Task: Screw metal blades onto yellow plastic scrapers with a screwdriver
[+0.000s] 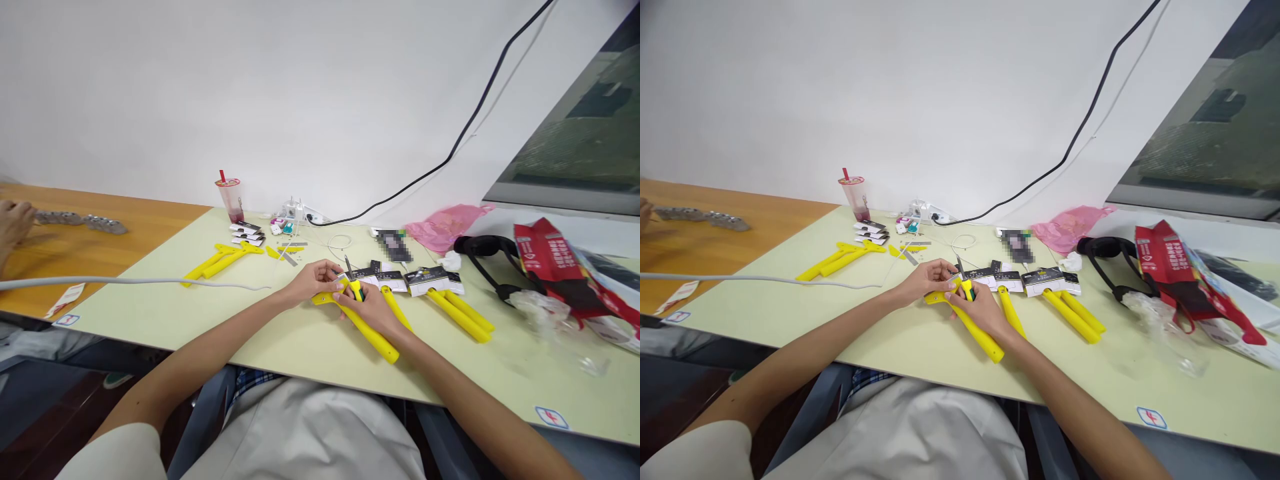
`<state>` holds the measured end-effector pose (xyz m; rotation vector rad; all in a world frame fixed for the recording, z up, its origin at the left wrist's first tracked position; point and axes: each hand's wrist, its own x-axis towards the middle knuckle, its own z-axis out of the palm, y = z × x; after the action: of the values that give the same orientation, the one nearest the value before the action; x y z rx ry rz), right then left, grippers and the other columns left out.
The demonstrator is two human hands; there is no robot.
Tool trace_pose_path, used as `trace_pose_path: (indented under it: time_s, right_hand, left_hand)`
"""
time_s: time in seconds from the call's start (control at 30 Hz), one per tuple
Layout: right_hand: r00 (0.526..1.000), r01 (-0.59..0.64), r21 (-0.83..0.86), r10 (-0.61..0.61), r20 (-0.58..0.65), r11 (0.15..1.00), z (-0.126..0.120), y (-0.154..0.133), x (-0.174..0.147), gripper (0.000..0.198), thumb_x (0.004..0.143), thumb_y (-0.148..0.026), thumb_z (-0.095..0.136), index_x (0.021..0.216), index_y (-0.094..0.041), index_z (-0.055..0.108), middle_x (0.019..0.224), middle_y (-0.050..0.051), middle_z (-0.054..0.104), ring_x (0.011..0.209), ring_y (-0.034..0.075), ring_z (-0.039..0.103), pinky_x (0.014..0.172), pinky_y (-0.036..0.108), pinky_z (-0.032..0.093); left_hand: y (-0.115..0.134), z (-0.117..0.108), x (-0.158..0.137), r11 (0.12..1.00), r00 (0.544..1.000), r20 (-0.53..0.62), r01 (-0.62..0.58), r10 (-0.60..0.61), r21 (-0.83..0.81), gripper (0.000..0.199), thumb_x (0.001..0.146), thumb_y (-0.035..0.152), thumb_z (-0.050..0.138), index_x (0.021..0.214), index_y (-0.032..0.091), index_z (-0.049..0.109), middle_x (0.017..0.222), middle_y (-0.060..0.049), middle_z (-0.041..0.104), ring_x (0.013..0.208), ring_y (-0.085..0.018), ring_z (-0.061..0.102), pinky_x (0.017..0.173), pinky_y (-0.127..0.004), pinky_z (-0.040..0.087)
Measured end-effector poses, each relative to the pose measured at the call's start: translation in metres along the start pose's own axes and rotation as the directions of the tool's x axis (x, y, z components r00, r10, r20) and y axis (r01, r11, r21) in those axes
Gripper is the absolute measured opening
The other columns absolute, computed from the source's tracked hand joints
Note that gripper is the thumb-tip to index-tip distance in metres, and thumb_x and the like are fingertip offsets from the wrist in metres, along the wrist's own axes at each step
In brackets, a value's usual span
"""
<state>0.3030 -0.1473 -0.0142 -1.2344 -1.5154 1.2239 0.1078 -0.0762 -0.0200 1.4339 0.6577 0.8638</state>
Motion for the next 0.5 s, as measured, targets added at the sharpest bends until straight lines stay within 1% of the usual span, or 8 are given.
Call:
trace_pose_path:
  time_s: [0.07, 0.13, 0.2, 0.27, 0.37, 0.5]
  right_hand:
    - [1.0, -0.003, -0.001, 0.003, -0.008, 1.0, 0.0, -0.001, -0.001, 0.05, 0.08, -0.055, 0.084, 0.072, -0.026, 0.044, 0.059, -0.003, 0.064, 0.054, 0.022, 0.067, 0.052, 0.031, 0.045]
    - [1.0, -0.006, 0.004, 0.006, -0.024, 1.0, 0.0001, -0.0021, -0.0021, 0.052, 0.079, -0.056, 0.085, 0.071, -0.026, 0.044, 0.06, -0.003, 0.064, 0.053, 0.021, 0.066, 0.051, 0.031, 0.045]
    - [0.999, -0.004, 0.02, 0.005, -0.049, 1.0, 0.0006, -0.0029, -0.003, 0.052, 0.078, -0.055, 0.086, 0.072, -0.026, 0.043, 0.06, -0.003, 0.063, 0.053, 0.021, 0.066, 0.051, 0.031, 0.044]
    - [0.997, 0.002, 0.04, 0.001, -0.082, 0.999, 0.0014, -0.0033, -0.0036, 0.053, 0.076, -0.054, 0.088, 0.072, -0.026, 0.043, 0.059, -0.004, 0.062, 0.056, 0.023, 0.069, 0.052, 0.031, 0.043]
    - [0.989, 0.012, 0.065, -0.003, -0.149, 0.998, 0.0022, -0.0037, -0.0041, 0.054, 0.076, -0.056, 0.088, 0.073, -0.026, 0.043, 0.062, -0.004, 0.061, 0.062, 0.025, 0.072, 0.054, 0.031, 0.044]
    - [0.982, 0.039, 0.11, -0.017, -0.19, 0.993, 0.0019, -0.0044, -0.0049, 0.055, 0.077, -0.062, 0.086, 0.075, -0.026, 0.044, 0.064, -0.003, 0.061, 0.066, 0.027, 0.074, 0.055, 0.032, 0.045]
  left_hand:
    - [0.0017, 0.0013, -0.0006, 1.0, 1.0, 0.002, 0.015, -0.015, -0.009, 0.061, 0.069, 0.043, 0.099, 0.116, 0.015, 0.073, 0.095, -0.006, 0.075, 0.087, -0.018, 0.07, 0.084, -0.032, 0.053]
    - [0.0032, 0.0029, -0.0011, 0.999, 1.0, 0.006, 0.025, -0.025, -0.02, 0.057, 0.075, 0.049, 0.094, 0.116, 0.014, 0.076, 0.099, -0.009, 0.077, 0.09, -0.019, 0.071, 0.085, -0.032, 0.053]
    - [0.0045, 0.004, -0.0015, 1.0, 1.0, -0.002, 0.023, -0.023, -0.015, 0.053, 0.082, 0.056, 0.086, 0.113, 0.013, 0.079, 0.103, -0.011, 0.078, 0.092, -0.021, 0.07, 0.086, -0.032, 0.052]
    - [0.0055, 0.0042, -0.0017, 1.0, 1.0, -0.031, 0.007, -0.007, 0.013, 0.052, 0.086, 0.06, 0.081, 0.108, 0.013, 0.081, 0.102, -0.01, 0.079, 0.09, -0.02, 0.069, 0.083, -0.031, 0.051]
    - [0.0065, 0.0025, -0.0015, 0.999, 0.996, -0.081, -0.031, 0.034, 0.043, 0.047, 0.085, 0.059, 0.081, 0.099, 0.014, 0.081, 0.096, -0.008, 0.077, 0.086, -0.019, 0.067, 0.079, -0.03, 0.048]
    - [0.007, 0.0, -0.0002, 0.998, 0.987, -0.146, -0.059, 0.06, 0.013, 0.042, 0.077, 0.054, 0.089, 0.087, 0.015, 0.078, 0.086, -0.005, 0.074, 0.08, -0.017, 0.063, 0.075, -0.029, 0.047]
